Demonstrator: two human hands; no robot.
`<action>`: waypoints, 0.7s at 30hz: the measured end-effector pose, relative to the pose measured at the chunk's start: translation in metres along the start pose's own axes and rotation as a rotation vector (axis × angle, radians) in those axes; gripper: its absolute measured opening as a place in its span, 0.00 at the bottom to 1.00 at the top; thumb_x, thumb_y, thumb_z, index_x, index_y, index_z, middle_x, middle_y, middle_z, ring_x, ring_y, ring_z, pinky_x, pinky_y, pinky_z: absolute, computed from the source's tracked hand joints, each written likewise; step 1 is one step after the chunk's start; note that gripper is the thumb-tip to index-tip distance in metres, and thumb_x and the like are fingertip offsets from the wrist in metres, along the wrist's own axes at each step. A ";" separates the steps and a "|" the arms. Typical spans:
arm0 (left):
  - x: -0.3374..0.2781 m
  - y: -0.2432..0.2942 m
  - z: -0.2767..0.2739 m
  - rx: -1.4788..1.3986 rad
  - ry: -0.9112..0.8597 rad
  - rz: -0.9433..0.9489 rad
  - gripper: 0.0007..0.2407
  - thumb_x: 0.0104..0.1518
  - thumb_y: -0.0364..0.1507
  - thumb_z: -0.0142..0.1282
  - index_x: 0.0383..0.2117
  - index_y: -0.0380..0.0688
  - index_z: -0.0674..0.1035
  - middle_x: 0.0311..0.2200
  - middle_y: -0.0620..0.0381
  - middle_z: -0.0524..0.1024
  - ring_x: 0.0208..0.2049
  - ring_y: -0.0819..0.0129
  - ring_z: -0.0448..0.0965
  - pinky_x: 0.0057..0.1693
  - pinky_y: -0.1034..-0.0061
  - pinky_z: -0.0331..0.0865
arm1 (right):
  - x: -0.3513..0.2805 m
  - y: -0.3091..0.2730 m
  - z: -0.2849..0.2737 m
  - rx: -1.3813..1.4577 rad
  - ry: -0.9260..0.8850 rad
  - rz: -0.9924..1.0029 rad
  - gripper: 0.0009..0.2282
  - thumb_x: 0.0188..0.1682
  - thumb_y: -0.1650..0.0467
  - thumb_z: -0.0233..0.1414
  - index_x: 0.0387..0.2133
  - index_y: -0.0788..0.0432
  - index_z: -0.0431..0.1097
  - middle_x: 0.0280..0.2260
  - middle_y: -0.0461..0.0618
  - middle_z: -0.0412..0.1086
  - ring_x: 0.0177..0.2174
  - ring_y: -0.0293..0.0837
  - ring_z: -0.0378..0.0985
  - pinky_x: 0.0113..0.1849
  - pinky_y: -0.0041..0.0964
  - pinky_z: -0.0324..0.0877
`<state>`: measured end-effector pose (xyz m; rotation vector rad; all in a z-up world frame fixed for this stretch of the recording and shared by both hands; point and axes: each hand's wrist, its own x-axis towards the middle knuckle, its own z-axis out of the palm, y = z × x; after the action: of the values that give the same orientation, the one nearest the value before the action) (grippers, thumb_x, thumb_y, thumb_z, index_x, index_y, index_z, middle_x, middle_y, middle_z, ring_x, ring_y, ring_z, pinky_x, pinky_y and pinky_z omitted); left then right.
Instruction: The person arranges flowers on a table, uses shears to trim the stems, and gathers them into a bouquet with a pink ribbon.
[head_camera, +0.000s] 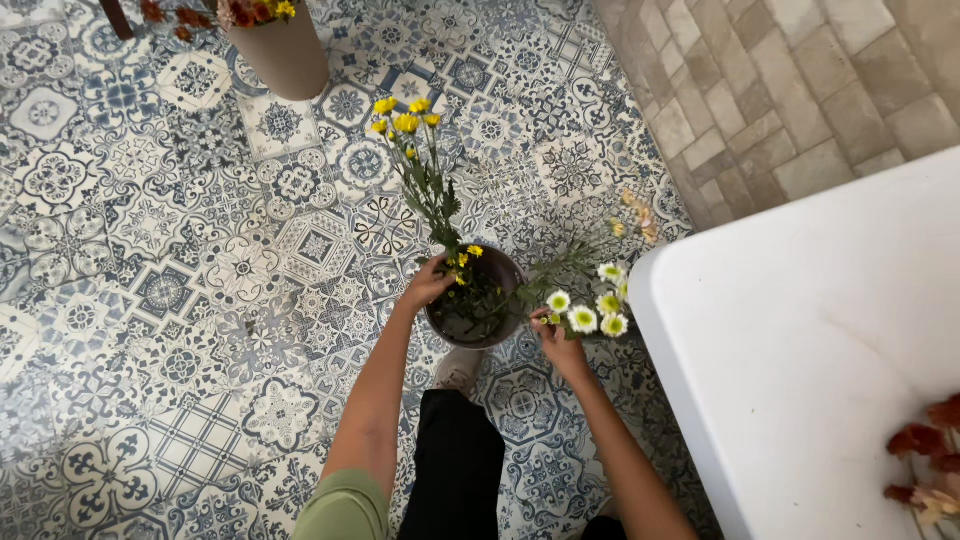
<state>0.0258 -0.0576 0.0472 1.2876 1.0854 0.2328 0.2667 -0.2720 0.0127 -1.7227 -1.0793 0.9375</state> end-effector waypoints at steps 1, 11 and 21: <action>0.001 -0.016 0.004 0.003 -0.002 0.011 0.30 0.64 0.29 0.56 0.72 0.43 0.55 0.71 0.37 0.50 0.68 0.41 0.58 0.70 0.47 0.60 | -0.003 -0.009 -0.003 -0.001 0.008 -0.009 0.08 0.61 0.69 0.49 0.43 0.62 0.74 0.37 0.64 0.75 0.36 0.58 0.80 0.41 0.56 0.74; -0.090 -0.019 0.070 0.173 0.102 0.384 0.19 0.59 0.31 0.61 0.57 0.50 0.77 0.51 0.44 0.78 0.49 0.48 0.81 0.55 0.58 0.76 | -0.047 -0.083 -0.007 -0.042 -0.055 -0.085 0.03 0.58 0.75 0.50 0.36 0.64 0.69 0.31 0.56 0.70 0.33 0.50 0.76 0.38 0.45 0.64; -0.174 0.044 0.123 0.119 -0.098 0.529 0.39 0.45 0.31 0.75 0.67 0.43 0.65 0.53 0.39 0.78 0.56 0.42 0.75 0.56 0.52 0.74 | -0.050 -0.040 0.029 -0.278 -0.026 0.013 0.11 0.48 0.71 0.58 0.36 0.71 0.73 0.27 0.68 0.71 0.29 0.62 0.76 0.30 0.55 0.67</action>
<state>0.0462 -0.2422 0.1612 1.6627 0.6669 0.5002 0.2129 -0.3004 0.0475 -1.9481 -1.2645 0.8508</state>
